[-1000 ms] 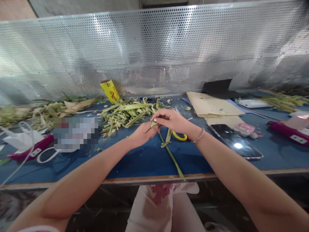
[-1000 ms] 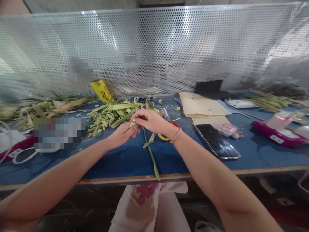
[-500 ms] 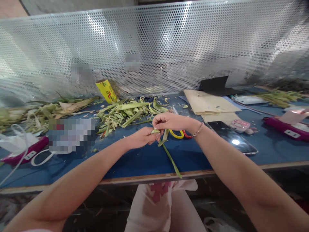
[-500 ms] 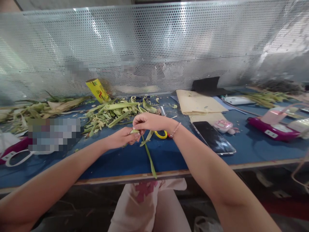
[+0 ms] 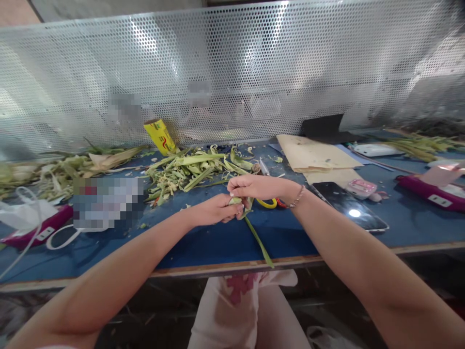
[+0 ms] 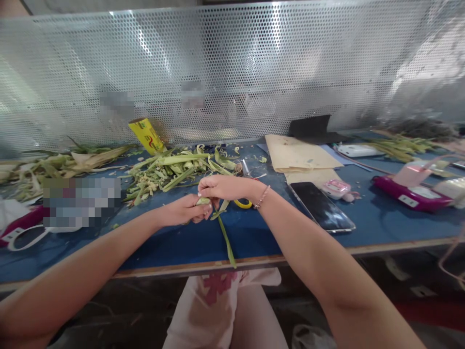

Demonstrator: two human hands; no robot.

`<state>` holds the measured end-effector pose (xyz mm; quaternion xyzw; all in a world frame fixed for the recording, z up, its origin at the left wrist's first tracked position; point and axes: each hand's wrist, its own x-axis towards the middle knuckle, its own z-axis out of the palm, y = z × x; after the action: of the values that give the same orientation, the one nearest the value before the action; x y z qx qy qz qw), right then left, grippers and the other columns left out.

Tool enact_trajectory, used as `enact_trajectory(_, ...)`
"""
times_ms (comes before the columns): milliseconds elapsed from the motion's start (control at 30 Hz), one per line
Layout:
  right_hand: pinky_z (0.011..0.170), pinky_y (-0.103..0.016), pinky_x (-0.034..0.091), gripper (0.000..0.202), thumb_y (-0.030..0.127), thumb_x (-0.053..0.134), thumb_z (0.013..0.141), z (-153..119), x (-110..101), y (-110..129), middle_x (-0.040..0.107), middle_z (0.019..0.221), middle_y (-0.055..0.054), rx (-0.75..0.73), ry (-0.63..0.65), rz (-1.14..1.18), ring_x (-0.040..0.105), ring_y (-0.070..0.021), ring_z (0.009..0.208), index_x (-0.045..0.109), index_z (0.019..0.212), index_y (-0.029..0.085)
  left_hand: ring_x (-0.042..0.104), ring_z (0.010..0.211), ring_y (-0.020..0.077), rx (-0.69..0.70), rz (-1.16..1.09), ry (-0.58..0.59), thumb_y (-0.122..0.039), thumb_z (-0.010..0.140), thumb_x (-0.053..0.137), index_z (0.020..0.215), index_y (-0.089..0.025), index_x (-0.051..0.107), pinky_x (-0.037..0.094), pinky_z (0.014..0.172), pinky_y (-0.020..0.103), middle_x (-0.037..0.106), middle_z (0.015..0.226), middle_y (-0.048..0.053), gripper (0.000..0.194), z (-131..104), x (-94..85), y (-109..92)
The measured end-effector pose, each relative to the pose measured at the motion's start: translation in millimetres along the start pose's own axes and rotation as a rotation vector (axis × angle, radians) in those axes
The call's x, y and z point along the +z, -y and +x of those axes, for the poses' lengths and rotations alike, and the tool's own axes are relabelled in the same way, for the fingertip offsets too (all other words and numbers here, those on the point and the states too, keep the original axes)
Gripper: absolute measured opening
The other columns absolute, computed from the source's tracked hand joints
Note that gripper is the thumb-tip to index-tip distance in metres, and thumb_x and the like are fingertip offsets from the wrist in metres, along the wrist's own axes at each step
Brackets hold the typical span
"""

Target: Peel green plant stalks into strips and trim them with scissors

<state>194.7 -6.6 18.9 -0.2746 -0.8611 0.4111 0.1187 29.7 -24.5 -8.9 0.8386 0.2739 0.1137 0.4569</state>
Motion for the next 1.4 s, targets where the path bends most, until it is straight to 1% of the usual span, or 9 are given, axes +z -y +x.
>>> enact_trajectory(133,0.052,-0.020,0.040,0.012,0.024,0.037,0.085,0.5,2.0,0.5,0.049,0.065,0.002,0.011,-0.056,-0.027,0.047,-0.0064,0.055,0.041,0.076,0.017,0.032,0.043,0.0043,-0.049,-0.026,-0.030,-0.038,0.082,0.034,0.064,-0.014,0.045,0.028,0.041,0.018,0.036,0.050,-0.005,0.032,-0.9,0.4,0.8)
enact_trajectory(267,0.049,-0.019,0.039,0.012,0.024,0.038,0.084,3.1,4.1,-0.2,0.047,0.063,0.003,0.011,-0.129,0.004,0.046,-0.0060,0.052,0.041,0.075,0.017,0.030,0.042,0.0039,-0.082,-0.152,-0.099,-0.045,0.078,0.039,0.065,-0.014,0.042,0.026,0.040,0.019,0.034,0.051,-0.006,0.034,0.5,1.9,4.1)
enact_trajectory(333,0.048,-0.019,0.040,0.011,0.023,0.040,0.082,5.3,5.0,-1.3,0.046,0.062,0.004,-0.018,-0.221,0.061,0.047,-0.0057,0.050,0.041,0.074,0.017,0.028,0.042,0.0037,-0.037,-0.241,-0.153,-0.048,0.076,0.043,0.065,-0.015,0.041,0.025,0.041,0.020,0.030,0.049,-0.007,0.035,3.0,1.6,6.1)
enact_trajectory(467,0.052,-0.021,0.045,0.007,0.020,0.045,0.078,8.9,6.3,-3.9,0.046,0.061,0.005,-0.141,-0.502,0.209,0.050,-0.0063,0.052,0.042,0.072,0.018,0.019,0.039,0.0026,0.070,-0.380,-0.332,-0.050,0.074,0.046,0.063,-0.016,0.039,0.020,0.040,0.019,0.021,0.045,-0.010,0.036,7.6,-2.4,7.3)
enact_trajectory(567,0.056,-0.023,0.047,0.007,0.021,0.051,0.073,10.9,8.5,-4.0,0.050,0.062,0.003,-0.219,-0.612,0.206,0.052,-0.0075,0.057,0.046,0.068,0.017,0.017,0.039,0.0026,0.122,-0.419,-0.464,-0.049,0.075,0.045,0.064,-0.017,0.038,0.018,0.040,0.020,0.018,0.046,-0.010,0.035,8.2,-5.5,5.6)
enact_trajectory(700,0.057,-0.025,0.049,0.008,0.022,0.054,0.070,14.7,12.5,-2.9,0.053,0.066,0.000,-0.237,-0.732,0.189,0.053,-0.0089,0.060,0.053,0.067,0.016,0.017,0.039,0.0030,0.156,-0.427,-0.508,-0.047,0.077,0.043,0.064,-0.017,0.037,0.017,0.041,0.020,0.016,0.047,-0.010,0.033,7.8,-5.3,3.0)
enact_trajectory(1033,0.059,-0.026,0.046,0.008,0.023,0.055,0.069,15.5,13.1,-5.3,0.056,0.064,0.000,-0.191,-0.733,0.137,0.053,-0.0092,0.057,0.054,0.067,0.016,0.016,0.042,0.0036,0.164,-0.378,-0.468,-0.049,0.077,0.041,0.066,-0.017,0.035,0.016,0.042,0.021,0.017,0.050,-0.009,0.034,9.6,-3.2,2.7)
enact_trajectory(1267,0.068,-0.028,0.042,0.005,0.016,0.050,0.070,14.1,12.3,-1.8,0.053,0.069,-0.001,-0.189,-0.760,-0.132,0.050,-0.0114,0.067,0.050,0.065,0.017,0.016,0.044,0.0041,0.163,-0.285,-0.465,-0.050,0.077,0.041,0.064,-0.018,0.030,0.017,0.042,0.021,0.018,0.052,-0.008,0.036,11.5,-4.1,9.1)
enact_trajectory(1400,0.069,-0.029,0.041,0.007,0.013,0.045,0.073,14.3,13.7,0.1,0.049,0.073,-0.002,-0.206,-0.758,-0.202,0.048,-0.0128,0.071,0.046,0.067,0.018,0.017,0.045,0.0043,0.161,-0.349,-0.499,-0.049,0.078,0.040,0.065,-0.018,0.031,0.017,0.042,0.021,0.019,0.054,-0.008,0.035,11.1,-3.5,7.9)
